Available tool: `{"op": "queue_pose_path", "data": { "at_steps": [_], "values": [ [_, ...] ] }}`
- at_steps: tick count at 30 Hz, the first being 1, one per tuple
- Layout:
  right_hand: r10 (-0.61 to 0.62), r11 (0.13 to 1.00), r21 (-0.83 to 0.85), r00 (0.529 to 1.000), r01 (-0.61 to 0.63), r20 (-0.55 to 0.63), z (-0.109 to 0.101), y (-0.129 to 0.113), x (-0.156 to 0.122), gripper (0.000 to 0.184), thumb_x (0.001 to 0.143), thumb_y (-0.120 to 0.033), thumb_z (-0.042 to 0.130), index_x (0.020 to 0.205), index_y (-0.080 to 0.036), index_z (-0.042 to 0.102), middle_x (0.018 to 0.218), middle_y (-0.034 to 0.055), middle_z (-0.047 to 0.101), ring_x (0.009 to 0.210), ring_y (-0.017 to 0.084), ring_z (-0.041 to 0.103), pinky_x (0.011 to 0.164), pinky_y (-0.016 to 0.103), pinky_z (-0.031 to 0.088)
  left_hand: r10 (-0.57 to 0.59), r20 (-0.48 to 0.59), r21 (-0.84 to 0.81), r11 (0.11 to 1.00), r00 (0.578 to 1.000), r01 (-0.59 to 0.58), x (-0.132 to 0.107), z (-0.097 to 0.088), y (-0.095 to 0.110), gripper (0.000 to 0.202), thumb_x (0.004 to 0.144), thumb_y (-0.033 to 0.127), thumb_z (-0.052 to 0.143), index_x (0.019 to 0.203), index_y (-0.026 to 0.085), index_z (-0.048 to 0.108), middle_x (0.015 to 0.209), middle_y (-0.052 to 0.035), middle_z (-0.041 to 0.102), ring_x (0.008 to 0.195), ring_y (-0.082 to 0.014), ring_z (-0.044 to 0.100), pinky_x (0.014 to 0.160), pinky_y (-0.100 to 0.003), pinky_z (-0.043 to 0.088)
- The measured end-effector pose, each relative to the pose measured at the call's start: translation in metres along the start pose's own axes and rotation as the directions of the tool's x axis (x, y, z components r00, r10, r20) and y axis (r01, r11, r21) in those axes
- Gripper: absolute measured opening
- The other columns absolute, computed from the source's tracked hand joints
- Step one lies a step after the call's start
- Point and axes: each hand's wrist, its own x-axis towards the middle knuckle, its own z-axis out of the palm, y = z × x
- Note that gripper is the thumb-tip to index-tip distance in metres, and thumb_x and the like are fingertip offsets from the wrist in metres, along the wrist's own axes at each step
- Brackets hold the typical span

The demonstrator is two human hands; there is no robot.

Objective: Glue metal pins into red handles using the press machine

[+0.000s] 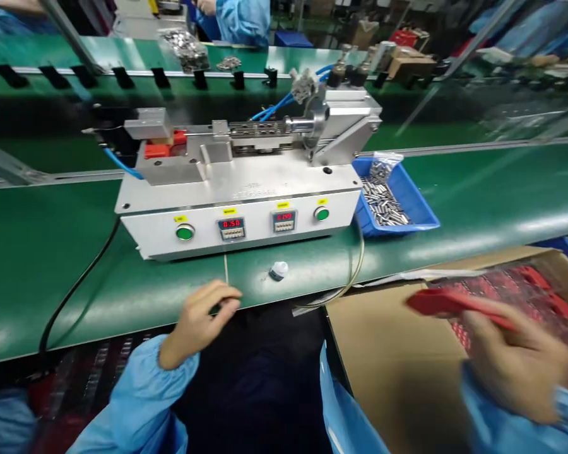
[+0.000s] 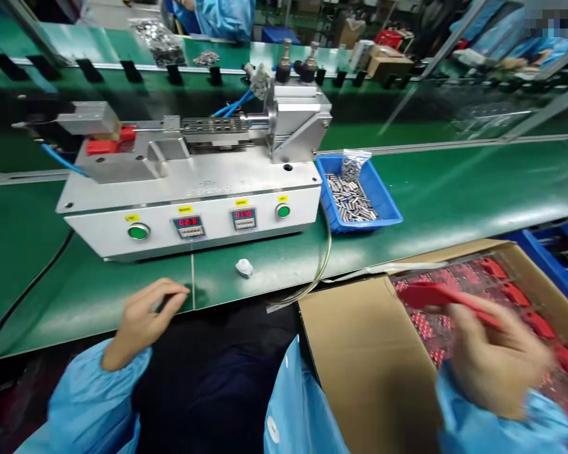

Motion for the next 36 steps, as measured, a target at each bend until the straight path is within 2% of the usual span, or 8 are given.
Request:
{"op": "queue_pose_path", "data": {
  "at_steps": [2, 4, 8, 16, 19, 22, 30, 36],
  "values": [
    [-0.118, 0.972, 0.227, 0.952, 0.053, 0.283, 0.039, -0.036, -0.017, 0.045, 0.089, -0.068, 0.072, 0.098, -0.024, 0.082, 0.083, 0.0106, 0.079, 0.072, 0.027, 0.077, 0.07, 0.041, 0.063, 0.033, 0.093, -0.173, 0.985, 0.995, -0.016, 0.008, 0.018, 0.017, 0.022, 0.106, 0.038, 0.057, 0.108, 0.021, 0.072, 0.09, -0.006, 0.072, 0.074, -0.0175, 0.065, 0.071, -0.029, 0.054],
    [-0.31, 0.893, 0.449, 0.773, 0.036, 0.553, 0.083, -0.077, -0.036, 0.037, 0.096, -0.059, 0.068, 0.102, -0.026, 0.082, 0.083, 0.007, 0.081, 0.072, 0.024, 0.077, 0.072, 0.037, 0.065, 0.072, 0.175, -0.312, 0.95, 0.982, -0.014, 0.013, 0.031, 0.03, 0.037, 0.106, 0.049, 0.057, 0.125, 0.02, 0.068, 0.098, -0.0085, 0.072, 0.076, -0.0182, 0.064, 0.074, -0.03, 0.055],
    [-0.511, 0.745, 0.666, 0.598, -0.052, 0.618, 0.151, -0.135, -0.063, 0.031, 0.1, -0.05, 0.067, 0.099, -0.023, 0.08, 0.083, 0.0033, 0.081, 0.07, 0.018, 0.076, 0.07, 0.028, 0.063, -0.035, 0.243, -0.397, 0.908, 0.969, 0.132, 0.01, 0.032, 0.032, 0.039, 0.103, 0.055, 0.061, 0.111, 0.018, 0.071, 0.087, -0.0061, 0.069, 0.073, -0.0175, 0.061, 0.067, -0.028, 0.052],
    [-0.521, 0.728, 0.678, 0.724, 0.101, 0.452, 0.171, -0.144, -0.07, 0.02, 0.1, -0.029, 0.068, 0.082, -0.022, 0.074, 0.062, -0.0012, 0.068, 0.054, 0.014, 0.064, 0.062, 0.028, 0.056, -0.296, 0.276, -0.56, 0.723, 0.914, 0.404, -0.004, 0.017, 0.005, 0.046, 0.096, 0.061, 0.07, 0.09, 0.016, 0.068, 0.078, -0.0037, 0.067, 0.071, -0.0162, 0.062, 0.069, -0.027, 0.052],
    [-0.38, 0.742, 0.638, 0.913, 0.204, 0.149, 0.178, -0.129, -0.074, 0.009, 0.098, -0.027, 0.069, 0.091, -0.023, 0.072, 0.069, 0.0001, 0.065, 0.06, 0.016, 0.062, 0.063, 0.031, 0.055, -0.347, 0.268, -0.617, 0.655, 0.899, 0.436, -0.003, 0.027, -0.002, 0.046, 0.096, 0.062, 0.07, 0.1, 0.016, 0.068, 0.086, -0.0054, 0.071, 0.075, -0.0171, 0.066, 0.071, -0.027, 0.053],
    [-0.254, 0.741, 0.626, 0.965, 0.241, -0.071, 0.194, -0.111, -0.072, 0.033, 0.089, -0.032, 0.08, 0.118, -0.023, 0.067, 0.087, 0.0021, 0.065, 0.076, 0.018, 0.066, 0.07, 0.033, 0.058, -0.389, 0.239, -0.64, 0.626, 0.89, 0.446, -0.002, 0.035, -0.004, 0.046, 0.097, 0.056, 0.071, 0.122, 0.018, 0.064, 0.095, -0.0067, 0.073, 0.079, -0.0177, 0.067, 0.071, -0.027, 0.052],
    [-0.315, 0.799, 0.599, 0.888, 0.058, 0.334, 0.222, -0.101, -0.072, 0.021, 0.094, -0.037, 0.073, 0.107, -0.022, 0.067, 0.122, 0.0134, 0.073, 0.118, 0.03, 0.07, 0.105, 0.053, 0.056, -0.471, 0.182, -0.66, 0.592, 0.863, 0.462, 0.002, 0.034, 0.004, 0.031, 0.097, 0.041, 0.071, 0.117, 0.019, 0.06, 0.09, -0.0045, 0.074, 0.072, -0.0152, 0.065, 0.065, -0.024, 0.05],
    [-0.175, 0.675, 0.722, 0.919, -0.15, 0.354, 0.209, -0.106, -0.079, 0.029, 0.096, -0.047, 0.068, 0.109, -0.021, 0.065, 0.08, 0.0027, 0.074, 0.069, 0.021, 0.073, 0.066, 0.035, 0.06, -0.509, 0.112, -0.711, 0.559, 0.853, 0.427, 0.004, 0.038, 0.005, 0.027, 0.094, 0.035, 0.073, 0.112, 0.021, 0.059, 0.094, -0.0038, 0.075, 0.075, -0.0141, 0.068, 0.067, -0.022, 0.053]
  ]
}}
